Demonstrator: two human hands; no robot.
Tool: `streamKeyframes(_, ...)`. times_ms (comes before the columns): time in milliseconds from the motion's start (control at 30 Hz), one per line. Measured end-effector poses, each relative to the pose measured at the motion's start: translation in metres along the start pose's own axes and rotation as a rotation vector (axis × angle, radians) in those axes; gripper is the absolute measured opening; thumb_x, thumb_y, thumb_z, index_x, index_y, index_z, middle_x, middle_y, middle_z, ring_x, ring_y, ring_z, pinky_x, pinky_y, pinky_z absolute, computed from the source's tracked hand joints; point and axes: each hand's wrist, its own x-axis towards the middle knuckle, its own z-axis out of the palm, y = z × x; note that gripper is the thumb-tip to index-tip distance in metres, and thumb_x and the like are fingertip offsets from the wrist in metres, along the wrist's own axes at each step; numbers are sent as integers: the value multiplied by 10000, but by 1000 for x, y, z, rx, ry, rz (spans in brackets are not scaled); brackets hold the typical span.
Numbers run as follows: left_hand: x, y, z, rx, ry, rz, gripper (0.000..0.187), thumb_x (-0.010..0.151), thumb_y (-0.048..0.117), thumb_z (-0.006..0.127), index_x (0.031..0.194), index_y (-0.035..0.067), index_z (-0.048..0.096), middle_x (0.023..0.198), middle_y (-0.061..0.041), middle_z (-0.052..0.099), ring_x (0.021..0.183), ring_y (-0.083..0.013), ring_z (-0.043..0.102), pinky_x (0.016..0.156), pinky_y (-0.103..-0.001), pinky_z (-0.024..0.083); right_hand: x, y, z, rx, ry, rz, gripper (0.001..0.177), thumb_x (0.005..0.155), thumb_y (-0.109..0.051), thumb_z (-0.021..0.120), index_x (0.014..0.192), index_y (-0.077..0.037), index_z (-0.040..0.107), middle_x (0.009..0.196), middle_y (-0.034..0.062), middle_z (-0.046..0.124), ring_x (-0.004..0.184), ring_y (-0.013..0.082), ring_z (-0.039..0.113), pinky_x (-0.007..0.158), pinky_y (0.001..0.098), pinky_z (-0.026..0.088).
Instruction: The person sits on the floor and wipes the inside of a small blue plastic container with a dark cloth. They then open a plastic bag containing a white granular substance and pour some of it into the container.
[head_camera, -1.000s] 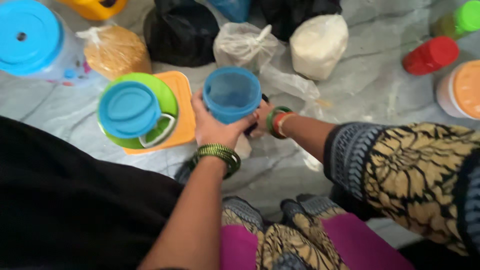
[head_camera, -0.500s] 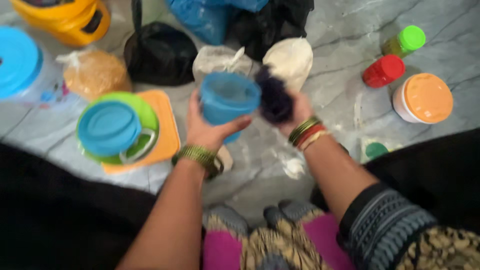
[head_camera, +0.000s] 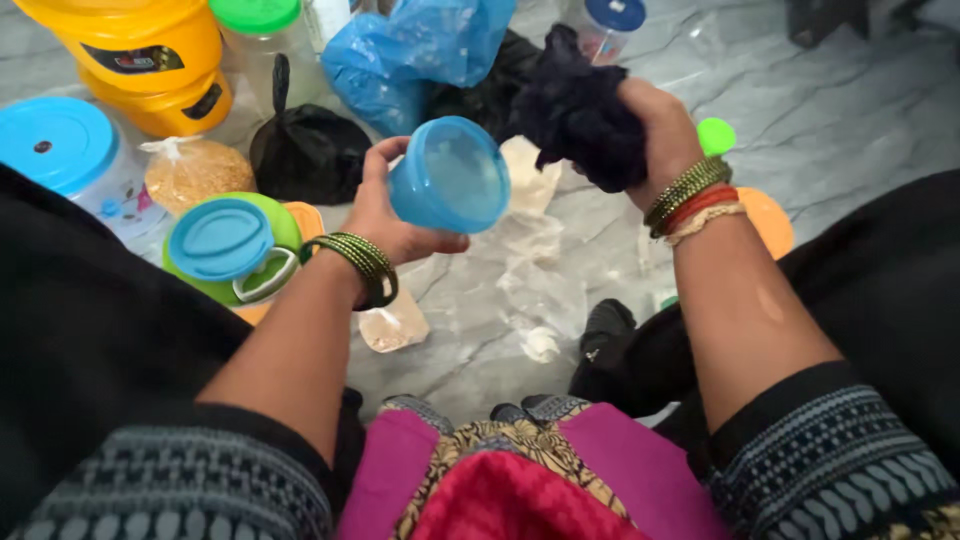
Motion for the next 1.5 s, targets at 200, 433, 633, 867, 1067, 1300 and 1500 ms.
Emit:
streamKeyframes(200, -22, 26, -1, 256, -33, -38, 1259, 357, 245, 1054, 1438, 227, 408, 1394, -132, 529, 1286, -305, 546, 1072, -442, 477, -13, -6, 34, -653, -146, 16, 365, 835, -295, 728, 1101, -47, 748, 992, 65, 776, 876, 108, 698, 797, 271, 567)
streamKeyframes(433, -43, 45, -1, 250, -296, -158, 1315, 378, 246, 991, 1528, 326, 358, 1399, -112, 504, 1200, -296, 634, 877, -437, 635, -74, 52, 108, -1003, 150, -513, 262, 726, -77, 746, 987, -64, 757, 947, 153, 748, 902, 327, 744, 814, 391, 589)
streamKeyframes(633, -57, 49, -3, 228, -268, -181, 1273, 376, 212, 994, 1490, 345, 393, 1394, -120, 510, 1135, -293, 665, 741, -410, 673, -89, 33, 118, -972, 21, -184, 305, 807, -114, 692, 1101, -127, 769, 948, 99, 772, 863, 238, 775, 787, 361, 612)
streamKeyframes(867, -63, 53, -14, 261, -264, -256, 1281, 385, 172, 1001, 1488, 374, 381, 1358, -94, 529, 1068, -272, 684, 721, -409, 667, -83, 50, 92, -489, -426, 142, 373, 912, -164, 672, 1278, -108, 721, 998, 199, 712, 705, 211, 684, 640, 402, 490)
streamKeyframes(1067, -72, 48, 4, 333, -431, -176, 1255, 357, 140, 999, 1453, 372, 434, 1323, -106, 576, 1040, -265, 704, 706, -395, 666, -91, 99, 112, -1265, -385, -68, 318, 748, -80, 725, 1065, -91, 750, 931, 197, 741, 902, 359, 729, 776, 432, 575)
streamKeyframes(1300, -68, 61, 4, 442, -373, 24, 1244, 341, 199, 1032, 1435, 390, 471, 1362, -162, 481, 1178, -368, 590, 974, -450, 545, -84, 67, 115, -1352, -533, -418, 241, 767, -194, 797, 983, -110, 732, 1012, 144, 752, 935, 305, 732, 787, 398, 583)
streamKeyframes(1500, -65, 74, 2, 457, -285, 187, 1251, 292, 165, 1014, 1395, 412, 476, 1444, -176, 379, 1327, -404, 455, 1094, -452, 460, -84, 65, 102, 16, -249, 271, 337, 945, -279, 665, 1230, -99, 662, 1107, 76, 724, 918, 203, 707, 738, 383, 584)
